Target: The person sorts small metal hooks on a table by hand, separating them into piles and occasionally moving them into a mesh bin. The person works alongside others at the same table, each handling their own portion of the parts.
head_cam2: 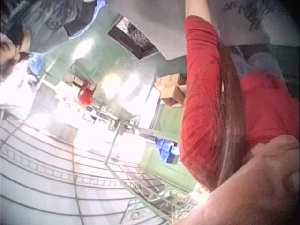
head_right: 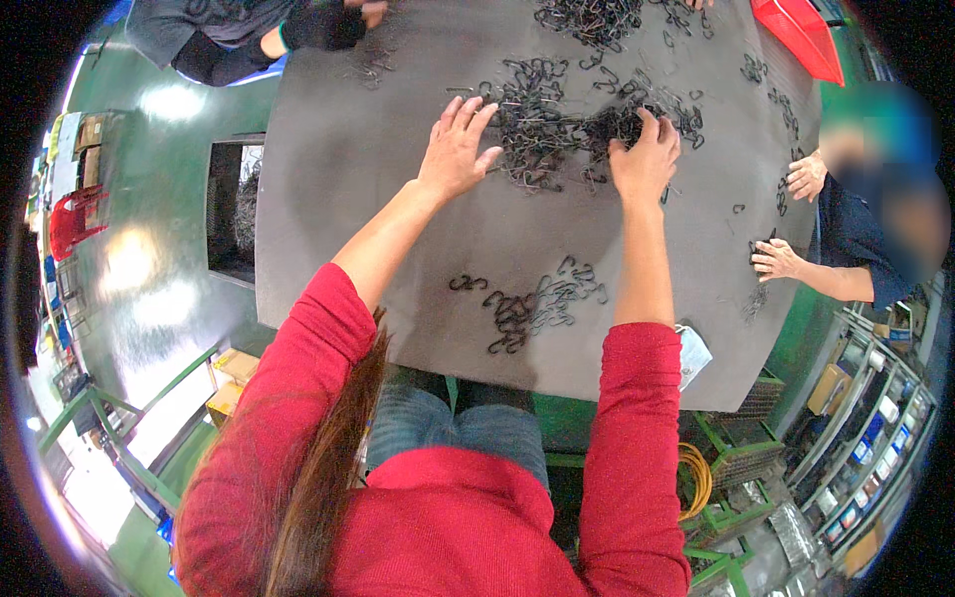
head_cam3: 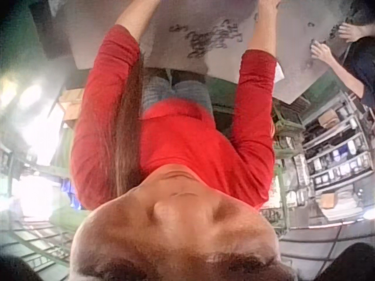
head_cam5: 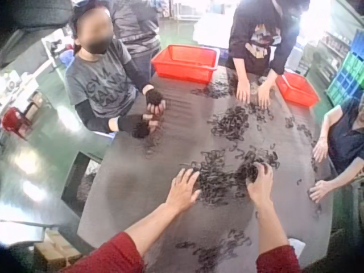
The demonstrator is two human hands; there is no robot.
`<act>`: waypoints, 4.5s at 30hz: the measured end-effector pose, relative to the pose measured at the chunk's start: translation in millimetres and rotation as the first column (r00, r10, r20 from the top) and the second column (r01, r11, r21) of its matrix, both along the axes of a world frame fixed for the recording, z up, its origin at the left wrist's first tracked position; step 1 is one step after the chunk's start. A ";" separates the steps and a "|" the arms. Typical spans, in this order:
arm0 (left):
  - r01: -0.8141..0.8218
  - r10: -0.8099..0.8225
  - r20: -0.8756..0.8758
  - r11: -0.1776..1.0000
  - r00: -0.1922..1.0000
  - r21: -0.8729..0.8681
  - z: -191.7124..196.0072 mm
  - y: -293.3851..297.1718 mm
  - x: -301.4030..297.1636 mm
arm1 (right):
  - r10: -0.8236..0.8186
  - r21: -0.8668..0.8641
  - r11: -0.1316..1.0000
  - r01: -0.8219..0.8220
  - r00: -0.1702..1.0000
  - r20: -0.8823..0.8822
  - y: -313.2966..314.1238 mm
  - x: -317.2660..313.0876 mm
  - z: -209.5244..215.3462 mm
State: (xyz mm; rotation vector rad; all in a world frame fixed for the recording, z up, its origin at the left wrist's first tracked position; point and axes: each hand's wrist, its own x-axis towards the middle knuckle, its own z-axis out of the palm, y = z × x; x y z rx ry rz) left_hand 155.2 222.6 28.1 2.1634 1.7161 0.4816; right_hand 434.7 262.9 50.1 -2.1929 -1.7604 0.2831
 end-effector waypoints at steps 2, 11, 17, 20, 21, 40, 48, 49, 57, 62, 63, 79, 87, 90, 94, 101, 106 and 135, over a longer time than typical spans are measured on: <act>-0.001 0.001 -0.015 0.999 1.000 -0.036 -0.6 7.1 11.0 | -0.012 0.018 1.000 0.012 1.000 0.012 -5.2 -13.6 7.0; 0.089 -0.094 0.133 0.995 0.987 0.047 -18.4 1.7 47.8 | 0.206 0.003 0.979 -0.206 0.976 -0.068 -6.2 -66.3 -8.8; -0.304 0.349 0.577 0.936 0.738 -0.178 41.8 -26.1 -5.8 | 0.184 0.085 0.979 -0.187 0.615 -0.766 -15.7 -110.1 47.0; -0.404 0.434 0.527 0.897 0.731 -0.178 53.5 -44.5 -46.7 | 0.204 0.019 0.939 -0.343 0.514 -0.833 -18.1 -129.6 71.3; -0.408 0.448 0.531 0.891 0.719 -0.198 58.1 -51.3 -56.0 | 0.185 0.049 0.955 -0.293 0.456 -0.871 -18.9 -135.8 75.5; -0.283 0.292 0.160 0.956 0.943 -0.079 6.5 -62.6 -109.6 | 0.131 0.037 0.978 -0.206 0.465 -0.876 -5.9 -184.3 117.0; 0.100 -0.057 0.171 0.962 0.984 -0.254 8.0 -33.7 -106.5 | 0.107 0.029 0.988 -0.151 0.535 -0.838 -13.3 -179.0 113.9; -0.007 0.023 0.265 0.998 0.964 -0.060 13.0 -38.0 -108.4 | 0.093 0.002 0.986 -0.164 0.549 -0.831 -15.6 -179.4 114.2; 0.070 0.220 0.888 0.960 0.405 -0.270 74.7 -32.7 -109.1 | 0.109 -0.066 0.974 -0.219 0.699 -0.707 -46.6 -199.4 75.3; 0.036 0.432 0.699 0.837 0.569 -0.547 62.8 -37.8 -149.0 | -0.109 -0.075 0.993 0.093 0.449 -0.887 -49.1 -188.4 98.7; 0.028 0.448 0.741 0.847 0.500 -0.531 46.7 -45.2 -157.5 | -0.109 -0.060 0.990 0.131 0.405 -0.908 -46.7 -186.6 109.5; 0.212 0.683 0.716 0.685 0.147 -0.697 74.7 -76.5 -171.5 | 0.411 -0.113 0.803 -0.586 0.681 -0.606 -82.4 -253.1 61.1; -0.291 0.702 0.478 0.678 0.529 -0.675 47.0 -87.5 -212.3 | -0.165 -0.318 0.895 -0.314 0.428 -0.889 -99.3 -274.2 40.4; -0.395 0.524 0.268 0.820 0.808 -0.413 24.6 -101.9 -216.3 | 0.106 -0.218 0.919 -0.329 0.738 -0.666 -108.6 -260.1 25.8; -0.199 0.191 0.084 0.974 0.978 0.108 17.1 -110.6 -186.8 | 0.271 -0.013 0.959 -0.282 0.931 -0.246 -145.1 -284.8 -0.5; -0.119 0.120 0.229 0.993 0.966 -0.020 15.4 -110.2 -216.8 | 0.316 -0.015 0.925 -0.379 0.793 -0.521 -180.3 -324.3 -4.0; -0.191 0.407 0.640 0.905 0.652 -0.381 40.0 -123.3 -248.8 | 0.010 -0.245 0.915 -0.319 0.626 -0.780 -176.4 -316.0 17.7; -0.276 0.267 0.117 0.959 0.956 0.060 5.6 -106.7 -246.6 | -0.073 -0.404 0.799 -0.446 0.594 -0.801 -123.1 -305.6 32.9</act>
